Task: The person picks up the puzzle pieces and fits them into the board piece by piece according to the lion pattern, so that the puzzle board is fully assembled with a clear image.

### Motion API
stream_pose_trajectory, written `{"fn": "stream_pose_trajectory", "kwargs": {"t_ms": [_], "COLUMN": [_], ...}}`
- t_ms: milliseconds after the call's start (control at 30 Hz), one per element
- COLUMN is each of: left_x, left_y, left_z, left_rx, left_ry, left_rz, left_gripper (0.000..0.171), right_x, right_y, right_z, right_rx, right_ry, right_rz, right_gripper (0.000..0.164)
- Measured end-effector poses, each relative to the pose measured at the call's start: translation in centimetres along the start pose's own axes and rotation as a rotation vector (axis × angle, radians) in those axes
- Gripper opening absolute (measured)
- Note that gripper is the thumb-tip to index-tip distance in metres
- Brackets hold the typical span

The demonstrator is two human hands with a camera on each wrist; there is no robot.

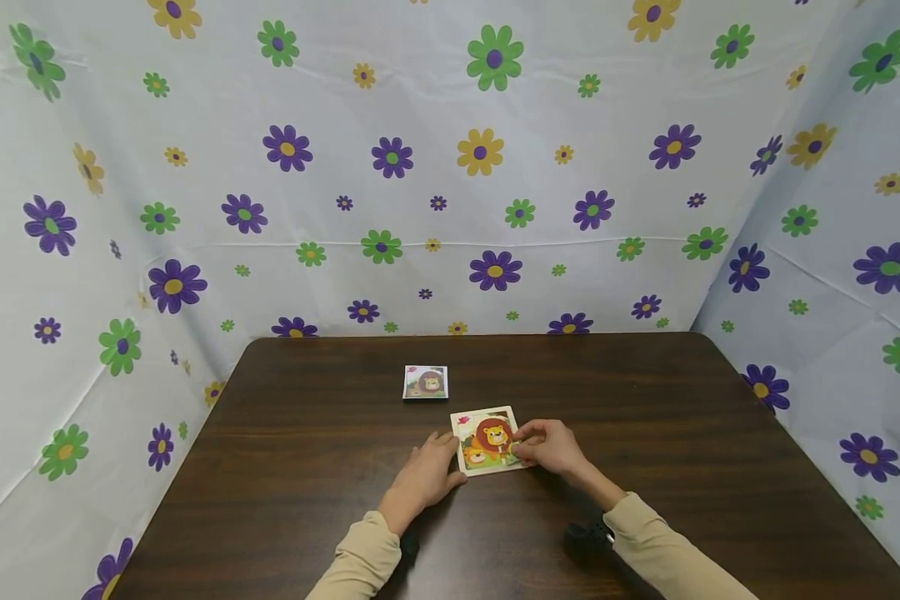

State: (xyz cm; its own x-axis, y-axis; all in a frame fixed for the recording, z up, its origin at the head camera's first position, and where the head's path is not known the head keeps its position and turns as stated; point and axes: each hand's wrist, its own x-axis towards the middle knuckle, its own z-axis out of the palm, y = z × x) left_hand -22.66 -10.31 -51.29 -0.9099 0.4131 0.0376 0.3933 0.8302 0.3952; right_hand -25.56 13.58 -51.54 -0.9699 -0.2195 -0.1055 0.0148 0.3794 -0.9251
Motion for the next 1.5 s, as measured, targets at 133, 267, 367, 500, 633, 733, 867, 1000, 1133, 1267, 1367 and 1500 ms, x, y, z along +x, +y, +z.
{"fn": "stream_pose_trajectory", "kwargs": {"t_ms": [133, 267, 367, 500, 633, 733, 867, 1000, 1133, 1267, 1367, 1500], "left_x": [0.1, 0.1, 0.1, 0.2, 0.1, 0.0, -0.1, -0.2, -0.2, -0.2, -0.2, -0.2], "left_y": [0.0, 0.0, 0.0, -0.1, 0.1, 0.2, 0.3, 0.5, 0.5, 0.5, 0.5, 0.5], "left_z": [-0.1, -0.1, -0.1, -0.1, -0.1, 0.1, 0.2, 0.3, 0.4, 0.4, 0.5, 0.4], "left_rx": [-0.006, -0.008, -0.01, -0.009, -0.007, -0.007, -0.007, -0.004, -0.008, -0.003, 0.0, -0.001], "left_ry": [0.001, -0.003, -0.005, -0.003, 0.0, -0.005, -0.01, -0.007, -0.006, -0.001, 0.002, 0.003], "left_rz": [-0.001, -0.003, -0.004, 0.0, -0.001, -0.007, -0.016, -0.02, -0.022, -0.015, -0.009, -0.01], "left_gripper": [0.049, 0.048, 0.049, 0.05, 0.05, 0.051, 0.053, 0.052, 0.052, 0.051, 0.05, 0.05], "right_x": [0.0, 0.1, 0.1, 0.3, 0.2, 0.1, -0.2, -0.3, -0.3, -0.2, -0.1, 0.0], "right_y": [-0.2, -0.4, -0.3, 0.1, 0.2, 0.1, 0.0, 0.0, -0.1, 0.0, 0.1, 0.4], "right_z": [0.4, 0.8, 1.1, 1.4, 1.4, 1.5, 1.5, 1.5, 1.5, 1.4, 1.2, 0.9], "right_rx": [-0.038, -0.094, -0.189, -0.279, -0.298, -0.332, -0.372, -0.408, -0.448, -0.489, -0.525, -0.574], "right_ry": [0.035, 0.082, 0.125, 0.161, 0.171, 0.186, 0.197, 0.195, 0.182, 0.163, 0.137, 0.069], "right_rz": [0.014, 0.032, 0.002, -0.069, -0.114, -0.13, -0.154, -0.185, -0.212, -0.24, -0.301, -0.409], "right_gripper": [0.019, 0.016, 0.012, 0.009, 0.008, 0.008, 0.009, 0.01, 0.011, 0.01, 0.009, 0.018]}}
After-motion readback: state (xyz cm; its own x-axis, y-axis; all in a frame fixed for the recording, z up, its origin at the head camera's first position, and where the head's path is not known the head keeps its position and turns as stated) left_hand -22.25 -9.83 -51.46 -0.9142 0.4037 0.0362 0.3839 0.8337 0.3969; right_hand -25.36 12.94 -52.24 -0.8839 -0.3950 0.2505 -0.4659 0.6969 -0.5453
